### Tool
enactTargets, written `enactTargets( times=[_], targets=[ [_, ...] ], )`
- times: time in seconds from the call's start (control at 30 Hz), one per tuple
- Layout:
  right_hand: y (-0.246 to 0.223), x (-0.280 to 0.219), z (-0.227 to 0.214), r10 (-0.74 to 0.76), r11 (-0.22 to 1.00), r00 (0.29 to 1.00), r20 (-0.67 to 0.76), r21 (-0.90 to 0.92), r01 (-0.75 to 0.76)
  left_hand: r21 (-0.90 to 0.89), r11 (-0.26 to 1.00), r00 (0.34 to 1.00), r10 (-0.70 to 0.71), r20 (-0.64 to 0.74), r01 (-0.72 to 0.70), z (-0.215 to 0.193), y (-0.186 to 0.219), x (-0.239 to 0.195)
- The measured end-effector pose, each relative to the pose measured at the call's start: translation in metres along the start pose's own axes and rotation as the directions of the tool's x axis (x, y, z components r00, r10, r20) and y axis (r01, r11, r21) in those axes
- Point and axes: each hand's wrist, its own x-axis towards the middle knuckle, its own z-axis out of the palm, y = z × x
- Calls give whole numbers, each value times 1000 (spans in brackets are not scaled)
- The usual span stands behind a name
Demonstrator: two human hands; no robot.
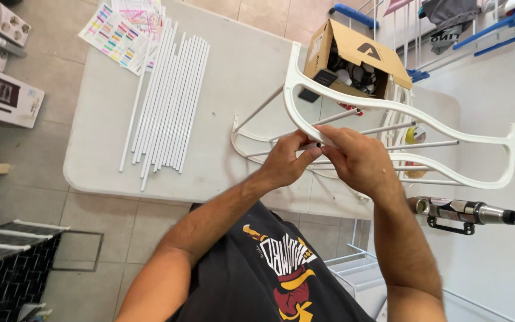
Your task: Assembling a multi-tiered wire display rack and mounting it onto wall brackets in a retail environment.
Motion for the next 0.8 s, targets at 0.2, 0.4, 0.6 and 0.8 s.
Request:
enactTargets(
  times=[0.2,0.4,0.6,0.8],
  targets=[
    [7,-8,8,26,1000,999,-37,15,-25,-94,994,993,-53,102,63,-5,-26,-4],
    [4,-8,2,25,999,999,-38,45,-23,41,998,994,42,106,-47,-11,15,10],
    [4,-7,3,19,997,999,-48,72,-15,1,996,990,87,107,-87,-11,-7,13],
    [6,-9,3,-6,999,997,-71,50,10,-14,997,993,74,95,-73,-11,9,15]
  ],
)
